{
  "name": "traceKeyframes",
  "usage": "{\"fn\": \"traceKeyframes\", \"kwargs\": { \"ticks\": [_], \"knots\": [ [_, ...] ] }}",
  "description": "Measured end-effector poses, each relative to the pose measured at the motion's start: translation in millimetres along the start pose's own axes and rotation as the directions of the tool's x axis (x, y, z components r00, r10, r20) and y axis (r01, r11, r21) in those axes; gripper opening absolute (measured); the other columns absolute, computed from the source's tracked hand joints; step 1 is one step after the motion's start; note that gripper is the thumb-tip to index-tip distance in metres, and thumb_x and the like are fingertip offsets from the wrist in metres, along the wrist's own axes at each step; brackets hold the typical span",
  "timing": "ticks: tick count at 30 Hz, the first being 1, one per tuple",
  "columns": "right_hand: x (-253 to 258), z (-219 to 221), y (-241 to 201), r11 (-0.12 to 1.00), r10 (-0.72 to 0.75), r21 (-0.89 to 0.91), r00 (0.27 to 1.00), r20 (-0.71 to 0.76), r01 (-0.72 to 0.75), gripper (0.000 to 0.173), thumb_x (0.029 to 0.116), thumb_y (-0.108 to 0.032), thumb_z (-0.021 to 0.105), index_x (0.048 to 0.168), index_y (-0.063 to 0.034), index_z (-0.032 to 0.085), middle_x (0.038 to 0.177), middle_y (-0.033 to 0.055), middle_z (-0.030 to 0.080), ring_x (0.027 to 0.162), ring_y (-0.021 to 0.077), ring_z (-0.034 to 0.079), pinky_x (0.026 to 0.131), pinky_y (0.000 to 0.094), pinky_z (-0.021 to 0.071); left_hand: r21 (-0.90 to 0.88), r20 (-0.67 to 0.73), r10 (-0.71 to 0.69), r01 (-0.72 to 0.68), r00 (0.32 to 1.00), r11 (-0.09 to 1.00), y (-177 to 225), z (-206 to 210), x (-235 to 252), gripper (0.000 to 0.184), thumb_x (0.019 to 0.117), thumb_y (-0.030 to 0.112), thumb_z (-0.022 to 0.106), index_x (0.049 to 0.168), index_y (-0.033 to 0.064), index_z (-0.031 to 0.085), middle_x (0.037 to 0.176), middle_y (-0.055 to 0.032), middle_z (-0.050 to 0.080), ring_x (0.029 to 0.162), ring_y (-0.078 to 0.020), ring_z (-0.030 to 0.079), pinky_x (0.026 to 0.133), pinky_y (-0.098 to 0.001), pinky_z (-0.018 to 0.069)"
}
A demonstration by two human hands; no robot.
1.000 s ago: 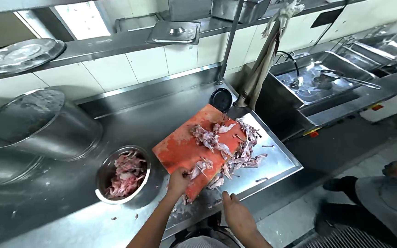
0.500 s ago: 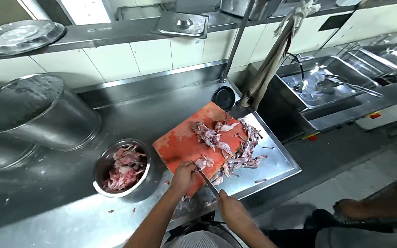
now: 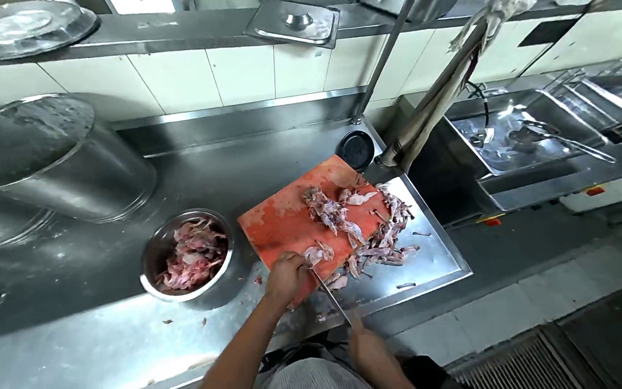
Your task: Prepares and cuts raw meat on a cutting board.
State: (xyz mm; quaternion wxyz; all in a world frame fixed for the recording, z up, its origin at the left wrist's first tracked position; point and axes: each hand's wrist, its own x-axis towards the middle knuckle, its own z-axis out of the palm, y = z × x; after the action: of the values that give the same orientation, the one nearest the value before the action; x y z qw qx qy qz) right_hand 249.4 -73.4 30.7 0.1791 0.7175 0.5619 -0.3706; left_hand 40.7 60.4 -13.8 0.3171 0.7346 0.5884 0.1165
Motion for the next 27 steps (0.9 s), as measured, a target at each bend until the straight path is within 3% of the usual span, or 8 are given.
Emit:
{"fn": "traceKeyframes", "kwargs": {
  "ticks": [3, 8, 15, 18, 20, 23, 25, 27],
  "knots": [
    [-6, 2, 12, 0.998, 0.052, -0.042, 0.995, 0.082, -0.048, 0.045, 0.1097, -0.034, 0.037, 0.144, -0.0062, 0.047, 0.109, 0.0238, 0.072, 0.104, 0.0423, 0.072, 0.088, 0.0591, 0.0566, -0.005, -0.014, 0.0, 0.0, 1.0, 1.0, 0, 0, -3, 0.027, 0.1022, 0.022, 0.054, 0.115, 0.0145, 0.076, 0.125, -0.0008, 0.072, 0.127, -0.0163, 0.061, 0.114, -0.0345, 0.0448],
    [-3, -7, 17, 0.998, -0.04, -0.056, 0.999, -0.01, 0.04, 0.046, 0.1097, -0.043, 0.035, 0.14, -0.0114, 0.047, 0.101, 0.0187, 0.073, 0.096, 0.0397, 0.073, 0.081, 0.0575, 0.0584, -0.032, -0.072, -0.016, 0.014, 0.997, 0.999, -2, 2, -6, 0.028, 0.1001, 0.02, 0.057, 0.121, 0.0131, 0.074, 0.124, -0.0013, 0.073, 0.125, -0.0162, 0.062, 0.113, -0.0338, 0.045],
    [3, -21, 26, 0.98, -0.125, -0.172, 0.985, -0.118, 0.104, 0.038, 0.1097, -0.035, 0.037, 0.138, -0.0161, 0.053, 0.107, 0.0187, 0.072, 0.09, 0.0398, 0.074, 0.075, 0.0576, 0.0592, -0.082, -0.104, -0.059, 0.05, 0.993, 0.995, -6, 7, -4, 0.029, 0.0982, 0.022, 0.059, 0.121, 0.0129, 0.074, 0.121, -0.0011, 0.073, 0.122, -0.0157, 0.063, 0.111, -0.0338, 0.0462],
    [2, -30, 50, 0.98, -0.17, -0.126, 0.977, -0.131, 0.153, 0.039, 0.1091, -0.035, 0.04, 0.138, -0.0148, 0.055, 0.103, 0.0197, 0.073, 0.091, 0.0409, 0.074, 0.076, 0.0598, 0.0583, -0.09, -0.096, -0.089, 0.081, 0.991, 0.993, -1, 5, -3, 0.031, 0.0938, 0.025, 0.061, 0.12, 0.013, 0.073, 0.121, -0.0023, 0.072, 0.122, -0.017, 0.062, 0.111, -0.0359, 0.0459],
    [2, -34, 65, 0.979, -0.202, -0.058, 0.97, -0.134, 0.196, 0.041, 0.1092, -0.038, 0.041, 0.139, -0.0129, 0.055, 0.099, 0.0197, 0.073, 0.089, 0.0406, 0.073, 0.076, 0.0602, 0.058, -0.094, -0.096, -0.104, 0.095, 0.99, 0.991, 6, 3, -2, 0.039, 0.0917, 0.033, 0.063, 0.126, 0.0146, 0.07, 0.126, -0.0032, 0.07, 0.125, -0.0193, 0.06, 0.112, -0.0392, 0.0456],
    [10, -38, 66, 0.977, -0.197, 0.048, 0.962, -0.19, 0.209, 0.042, 0.1087, -0.041, 0.042, 0.135, -0.0112, 0.056, 0.092, 0.0174, 0.073, 0.085, 0.038, 0.073, 0.075, 0.0586, 0.0581, -0.057, -0.054, -0.11, 0.107, 0.992, 0.993, 13, -2, 4, 0.038, 0.0989, 0.035, 0.057, 0.131, 0.0179, 0.069, 0.13, -0.0041, 0.069, 0.126, -0.0198, 0.062, 0.111, -0.0399, 0.0482],
    [24, -48, 47, 0.981, -0.161, 0.065, 0.96, -0.227, 0.18, 0.043, 0.108, -0.04, 0.043, 0.138, -0.0113, 0.054, 0.101, 0.0175, 0.072, 0.088, 0.037, 0.073, 0.077, 0.0569, 0.0586, -0.02, 0.007, -0.118, 0.118, 0.993, 0.993, 18, -10, 11, 0.033, 0.1038, 0.026, 0.051, 0.129, 0.017, 0.071, 0.129, -0.0041, 0.07, 0.124, -0.019, 0.064, 0.111, -0.0395, 0.0488],
    [43, -64, 20, 0.985, -0.151, 0.038, 0.957, -0.248, 0.165, 0.045, 0.1077, -0.037, 0.044, 0.143, -0.01, 0.052, 0.121, 0.0197, 0.068, 0.097, 0.0376, 0.072, 0.083, 0.0555, 0.059, 0.006, 0.022, -0.122, 0.122, 0.992, 0.992, 20, -18, 15, 0.033, 0.1047, 0.022, 0.049, 0.126, 0.0159, 0.072, 0.127, -0.0045, 0.072, 0.121, -0.0192, 0.066, 0.109, -0.0408, 0.0504]
  ]
}}
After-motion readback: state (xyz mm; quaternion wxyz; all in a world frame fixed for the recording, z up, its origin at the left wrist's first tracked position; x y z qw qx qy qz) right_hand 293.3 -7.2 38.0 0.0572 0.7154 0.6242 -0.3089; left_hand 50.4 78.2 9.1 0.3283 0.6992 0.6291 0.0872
